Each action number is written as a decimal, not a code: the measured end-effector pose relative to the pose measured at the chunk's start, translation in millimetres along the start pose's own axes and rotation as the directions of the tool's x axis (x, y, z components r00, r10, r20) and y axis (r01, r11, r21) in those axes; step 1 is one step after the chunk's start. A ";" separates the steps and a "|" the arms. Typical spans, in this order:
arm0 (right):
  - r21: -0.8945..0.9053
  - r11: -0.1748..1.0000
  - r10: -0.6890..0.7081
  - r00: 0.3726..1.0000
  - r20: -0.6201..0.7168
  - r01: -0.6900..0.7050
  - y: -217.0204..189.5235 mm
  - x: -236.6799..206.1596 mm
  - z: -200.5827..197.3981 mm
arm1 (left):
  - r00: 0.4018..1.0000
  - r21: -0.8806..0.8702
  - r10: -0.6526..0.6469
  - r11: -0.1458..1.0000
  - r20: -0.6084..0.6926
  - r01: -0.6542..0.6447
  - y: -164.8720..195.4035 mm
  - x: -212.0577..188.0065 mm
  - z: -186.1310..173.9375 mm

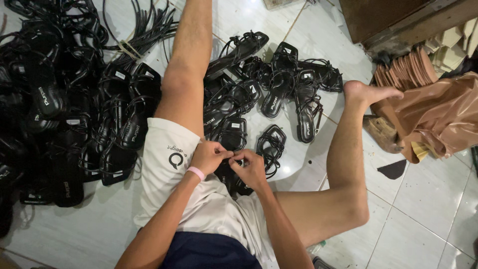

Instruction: The person sits on the floor and assembles black sandals by threading straps through the sole and securing them. They handle multiple sandals and loose straps, working on one pair at a time.

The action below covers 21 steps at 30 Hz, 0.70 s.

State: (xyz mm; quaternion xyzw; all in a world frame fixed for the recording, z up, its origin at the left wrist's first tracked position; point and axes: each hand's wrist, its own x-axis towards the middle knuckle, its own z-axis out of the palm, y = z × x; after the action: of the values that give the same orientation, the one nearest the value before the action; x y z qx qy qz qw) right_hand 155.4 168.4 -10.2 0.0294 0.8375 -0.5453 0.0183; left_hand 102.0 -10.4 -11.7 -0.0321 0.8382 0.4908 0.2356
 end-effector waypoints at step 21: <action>0.024 0.987 0.160 0.987 0.006 -0.160 -3.9 -6.2 -4.7 | 0.998 -0.124 0.021 0.992 0.063 -0.013 -16.8 11.3 16.5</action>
State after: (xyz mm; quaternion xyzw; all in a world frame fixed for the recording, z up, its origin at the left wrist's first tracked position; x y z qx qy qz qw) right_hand 161.3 170.9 -4.3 0.0956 0.8257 -0.5524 0.0634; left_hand 102.7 -3.2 -36.8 -0.0238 0.7986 0.5444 0.2557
